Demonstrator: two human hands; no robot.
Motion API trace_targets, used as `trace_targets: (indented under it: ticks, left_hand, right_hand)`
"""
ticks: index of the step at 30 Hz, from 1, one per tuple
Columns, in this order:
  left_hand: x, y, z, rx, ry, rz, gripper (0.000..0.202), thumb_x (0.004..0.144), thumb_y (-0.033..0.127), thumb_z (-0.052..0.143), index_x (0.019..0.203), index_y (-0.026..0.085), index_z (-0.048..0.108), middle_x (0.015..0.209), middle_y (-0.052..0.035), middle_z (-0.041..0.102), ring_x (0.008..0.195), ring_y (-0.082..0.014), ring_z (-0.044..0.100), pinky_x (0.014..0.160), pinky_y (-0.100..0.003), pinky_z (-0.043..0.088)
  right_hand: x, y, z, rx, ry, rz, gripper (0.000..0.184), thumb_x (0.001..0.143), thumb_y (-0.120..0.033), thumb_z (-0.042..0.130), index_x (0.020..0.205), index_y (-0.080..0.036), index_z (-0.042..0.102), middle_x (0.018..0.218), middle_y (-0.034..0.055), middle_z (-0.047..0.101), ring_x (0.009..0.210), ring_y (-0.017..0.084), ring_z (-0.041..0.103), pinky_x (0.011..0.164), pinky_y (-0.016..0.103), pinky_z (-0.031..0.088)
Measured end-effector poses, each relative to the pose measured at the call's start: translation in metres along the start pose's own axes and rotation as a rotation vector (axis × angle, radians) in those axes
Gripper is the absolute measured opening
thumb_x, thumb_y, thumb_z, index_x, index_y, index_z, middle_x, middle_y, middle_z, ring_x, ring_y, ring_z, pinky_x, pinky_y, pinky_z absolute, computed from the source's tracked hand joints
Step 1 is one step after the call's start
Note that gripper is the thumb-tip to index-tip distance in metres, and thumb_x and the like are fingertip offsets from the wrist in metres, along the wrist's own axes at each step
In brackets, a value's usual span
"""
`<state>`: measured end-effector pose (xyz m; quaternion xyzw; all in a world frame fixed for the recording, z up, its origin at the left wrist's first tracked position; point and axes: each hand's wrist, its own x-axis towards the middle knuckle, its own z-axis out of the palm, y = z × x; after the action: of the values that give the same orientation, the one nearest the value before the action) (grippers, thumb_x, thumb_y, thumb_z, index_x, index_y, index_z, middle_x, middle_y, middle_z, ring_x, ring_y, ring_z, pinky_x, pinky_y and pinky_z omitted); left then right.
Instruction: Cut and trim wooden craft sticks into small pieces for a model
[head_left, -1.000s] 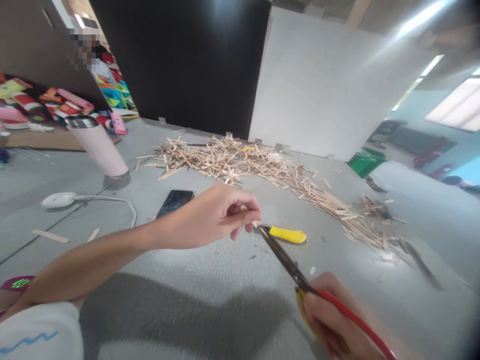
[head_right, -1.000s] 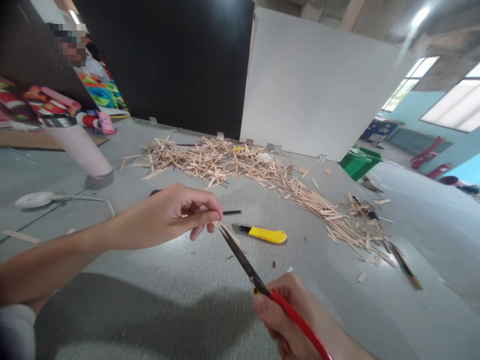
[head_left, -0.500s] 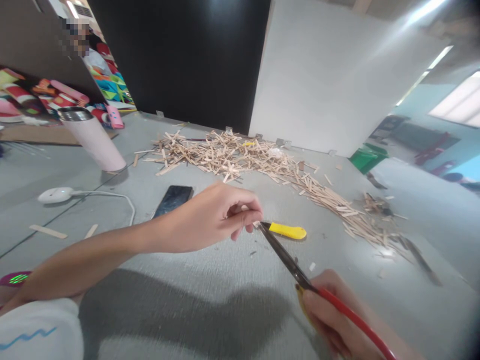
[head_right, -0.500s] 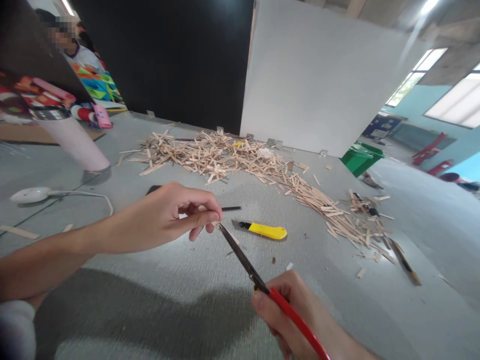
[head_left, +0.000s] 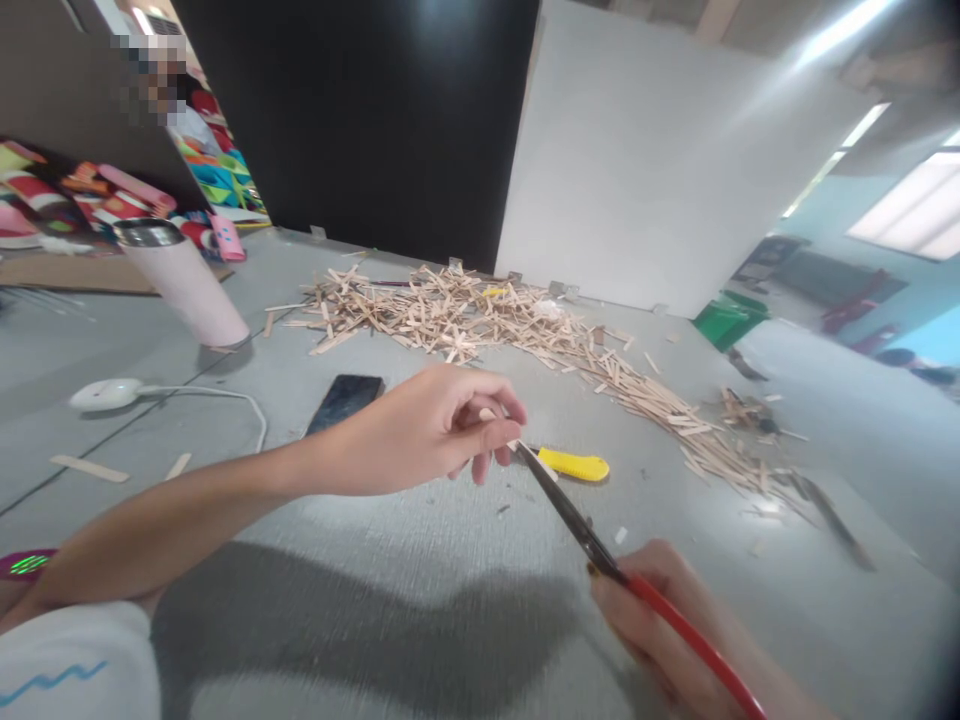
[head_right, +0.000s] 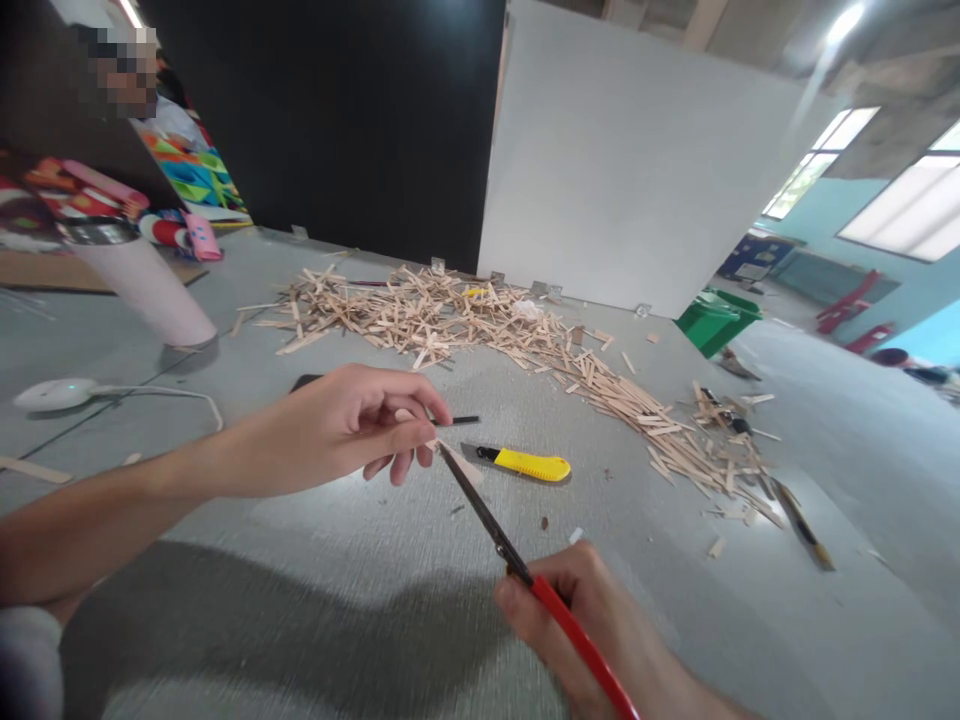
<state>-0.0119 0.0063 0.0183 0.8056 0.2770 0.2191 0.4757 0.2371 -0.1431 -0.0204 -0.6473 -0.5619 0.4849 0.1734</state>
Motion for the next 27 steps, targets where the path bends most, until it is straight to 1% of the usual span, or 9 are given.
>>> trace_targets:
  ticks: [2, 5, 8, 10, 13, 15, 17, 20, 27]
  left_hand:
    - [0.0, 0.0, 0.0, -0.046, -0.011, -0.025, 0.021, 0.107, 0.034, 0.058, 0.102, 0.016, 0.068, 0.082, -0.0021, 0.077, 0.062, -0.0117, 0.072, 0.049, -0.017, 0.051]
    - [0.0, 0.001, 0.0, -0.016, 0.012, -0.015, 0.025, 0.105, 0.033, 0.06, 0.09, 0.015, 0.069, 0.078, -0.0029, 0.076, 0.062, -0.0115, 0.071, 0.049, -0.016, 0.052]
    - [-0.001, 0.003, 0.0, 0.009, 0.013, -0.001, 0.026, 0.106, 0.032, 0.059, 0.089, 0.015, 0.07, 0.078, -0.003, 0.076, 0.061, -0.0108, 0.07, 0.049, -0.016, 0.051]
    - [-0.001, 0.003, -0.001, 0.023, 0.011, 0.006, 0.029, 0.108, 0.033, 0.056, 0.089, 0.016, 0.07, 0.076, -0.003, 0.075, 0.059, -0.0101, 0.068, 0.048, -0.016, 0.049]
    - [-0.002, 0.002, -0.003, 0.057, 0.01, 0.013, 0.033, 0.108, 0.035, 0.055, 0.086, 0.016, 0.07, 0.071, -0.003, 0.074, 0.054, -0.009, 0.065, 0.046, -0.015, 0.046]
    - [-0.002, 0.002, -0.003, 0.071, 0.003, 0.014, 0.033, 0.108, 0.033, 0.056, 0.084, 0.016, 0.07, 0.07, -0.0029, 0.074, 0.053, -0.0085, 0.065, 0.047, -0.015, 0.046]
    - [-0.002, 0.002, -0.002, 0.07, 0.001, 0.013, 0.033, 0.107, 0.033, 0.057, 0.083, 0.016, 0.07, 0.07, -0.0025, 0.074, 0.052, -0.0081, 0.065, 0.047, -0.015, 0.046]
    - [-0.002, 0.002, -0.002, 0.071, 0.001, 0.005, 0.034, 0.108, 0.033, 0.056, 0.082, 0.015, 0.07, 0.07, -0.0019, 0.074, 0.052, -0.0077, 0.066, 0.047, -0.015, 0.045]
    - [-0.002, 0.004, -0.001, 0.068, -0.004, 0.005, 0.035, 0.107, 0.03, 0.057, 0.078, 0.015, 0.069, 0.068, -0.0017, 0.074, 0.051, -0.0071, 0.066, 0.047, -0.014, 0.046]
  right_hand:
    - [0.0, 0.0, 0.002, -0.003, 0.026, -0.006, 0.065, 0.092, -0.078, 0.051, 0.063, -0.025, 0.026, 0.055, -0.006, 0.032, 0.049, 0.01, 0.032, 0.048, 0.026, 0.026]
    - [-0.004, 0.003, 0.004, 0.024, 0.078, 0.019, 0.065, 0.089, -0.081, 0.051, 0.064, -0.026, 0.029, 0.052, -0.0063, 0.034, 0.048, 0.011, 0.031, 0.05, 0.027, 0.029]
    - [-0.009, 0.009, 0.005, 0.119, 0.152, 0.071, 0.061, 0.085, -0.084, 0.056, 0.071, -0.025, 0.044, 0.051, -0.0072, 0.039, 0.047, 0.012, 0.033, 0.051, 0.027, 0.034]
    - [-0.011, 0.015, 0.004, 0.195, 0.171, 0.038, 0.061, 0.084, -0.085, 0.058, 0.08, -0.025, 0.053, 0.057, -0.0054, 0.048, 0.051, 0.015, 0.041, 0.053, 0.029, 0.038]
    - [-0.011, 0.024, -0.002, 0.239, 0.066, -0.073, 0.061, 0.087, -0.085, 0.056, 0.086, -0.024, 0.057, 0.069, 0.0001, 0.06, 0.059, 0.018, 0.052, 0.059, 0.031, 0.042]
    - [-0.01, 0.027, -0.006, 0.227, -0.055, -0.083, 0.061, 0.092, -0.084, 0.05, 0.085, -0.024, 0.055, 0.068, 0.0006, 0.06, 0.06, 0.018, 0.052, 0.06, 0.032, 0.043]
    - [-0.01, 0.025, -0.008, 0.204, -0.122, -0.047, 0.06, 0.095, -0.082, 0.047, 0.082, -0.024, 0.052, 0.066, -0.0014, 0.055, 0.059, 0.016, 0.048, 0.06, 0.031, 0.045]
    - [-0.008, 0.018, -0.008, 0.193, -0.116, 0.001, 0.058, 0.096, -0.079, 0.05, 0.08, -0.024, 0.049, 0.065, -0.0042, 0.051, 0.057, 0.013, 0.044, 0.059, 0.028, 0.047]
    - [-0.009, 0.008, -0.005, 0.188, -0.091, 0.076, 0.05, 0.094, -0.071, 0.058, 0.077, -0.024, 0.048, 0.06, -0.0058, 0.051, 0.053, 0.011, 0.042, 0.055, 0.025, 0.045]
